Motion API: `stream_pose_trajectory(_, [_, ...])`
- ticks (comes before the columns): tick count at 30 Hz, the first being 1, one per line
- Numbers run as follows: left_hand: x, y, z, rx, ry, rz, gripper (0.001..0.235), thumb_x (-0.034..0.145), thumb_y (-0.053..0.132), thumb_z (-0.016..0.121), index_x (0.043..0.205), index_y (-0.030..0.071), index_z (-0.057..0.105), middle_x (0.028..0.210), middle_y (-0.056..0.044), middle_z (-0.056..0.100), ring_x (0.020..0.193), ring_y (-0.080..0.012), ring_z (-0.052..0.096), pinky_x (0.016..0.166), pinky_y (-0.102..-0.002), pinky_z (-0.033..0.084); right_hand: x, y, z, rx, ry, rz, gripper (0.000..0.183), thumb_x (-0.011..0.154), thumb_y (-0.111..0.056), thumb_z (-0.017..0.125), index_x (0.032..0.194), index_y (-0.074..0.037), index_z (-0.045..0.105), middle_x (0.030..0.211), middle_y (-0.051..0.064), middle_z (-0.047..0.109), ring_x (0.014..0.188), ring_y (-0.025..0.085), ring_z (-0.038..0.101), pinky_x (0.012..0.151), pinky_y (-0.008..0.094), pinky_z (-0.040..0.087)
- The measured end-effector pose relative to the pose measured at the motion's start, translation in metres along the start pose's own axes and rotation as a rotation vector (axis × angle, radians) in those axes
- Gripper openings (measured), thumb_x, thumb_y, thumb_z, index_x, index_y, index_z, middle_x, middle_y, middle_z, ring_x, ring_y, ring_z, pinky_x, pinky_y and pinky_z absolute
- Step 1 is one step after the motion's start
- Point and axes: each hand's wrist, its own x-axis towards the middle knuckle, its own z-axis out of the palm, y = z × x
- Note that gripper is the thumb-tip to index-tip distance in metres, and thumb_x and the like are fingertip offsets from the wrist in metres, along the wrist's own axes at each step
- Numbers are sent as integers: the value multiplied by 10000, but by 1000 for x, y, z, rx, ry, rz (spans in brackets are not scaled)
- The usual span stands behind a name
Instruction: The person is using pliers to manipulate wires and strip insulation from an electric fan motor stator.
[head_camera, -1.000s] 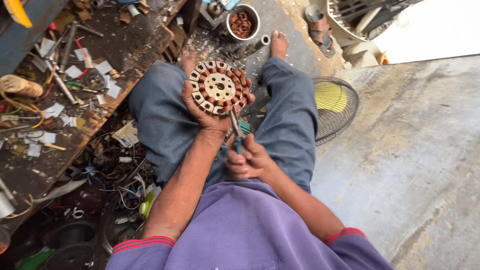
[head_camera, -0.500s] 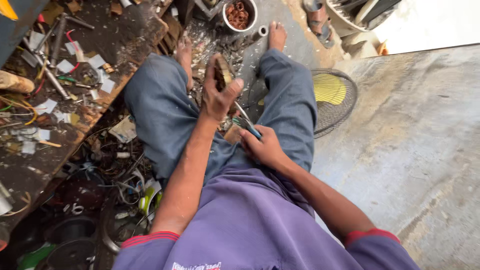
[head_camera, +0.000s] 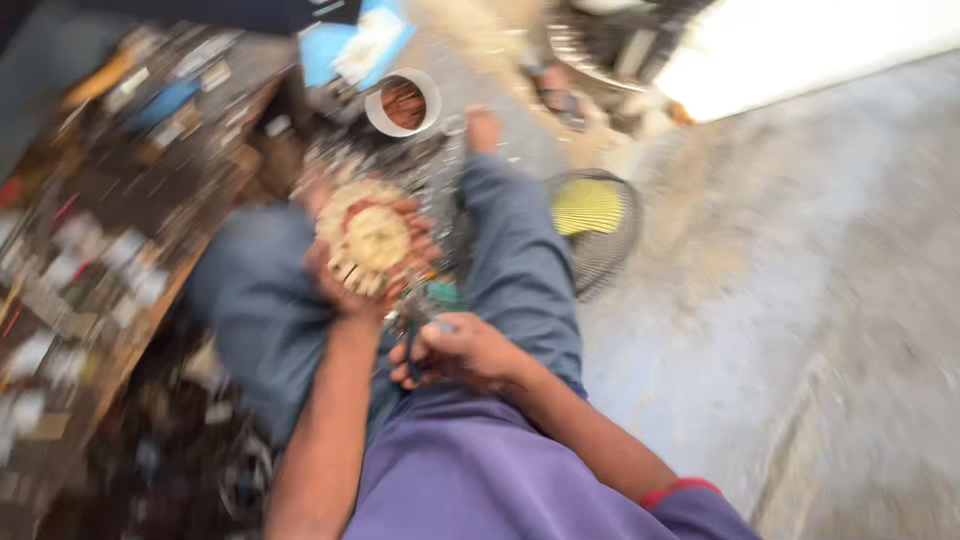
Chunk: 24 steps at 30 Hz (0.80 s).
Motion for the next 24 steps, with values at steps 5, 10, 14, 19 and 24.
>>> stream_pose_trajectory(5, [-5,-10,18,-31,-49,64,985,864,613,714,1582,51,341,1413,-279,522,1230,-444,571,934,-579,552,6,16,15,459,-291,112,405,1050,-429,590,861,-70,611,1092,145,644,942,292,649,833,439,550])
stream_pose_trajectory(10, [-7,-4,38,-98,-92,-56,951,816,548,762,1583,153,362,1442,-254,521,1265,-428,580,980,-579,563,-10,24,8,383,-271,207,411,1025,-435,655,1122,-41,586,950,36,557,837,158,526,742,320,445])
stream_pose_trajectory(14, [-13,-4,34,162,66,-14,960,848,469,796,1632,136,354,1386,-248,510,1214,-419,547,952,-596,494,-25,33,-15,4,-19,-53,223,1055,-207,623,1051,-4,532,896,75,544,787,200,545,693,339,448])
stream_pose_trajectory(19, [1,8,25,818,243,161,829,827,495,783,1485,148,419,1265,-174,534,1091,-351,569,881,-554,508,-29,0,-30,-1905,853,-414,318,802,-147,699,1090,-72,587,913,211,671,832,461,657,713,548,520])
stream_pose_trajectory(24, [12,18,-4,888,615,324,705,805,522,770,1338,160,483,1143,-101,558,969,-284,590,809,-513,522,6,-91,-70,-2034,927,-317,572,842,-265,762,1206,75,481,935,307,614,744,522,618,608,599,488])
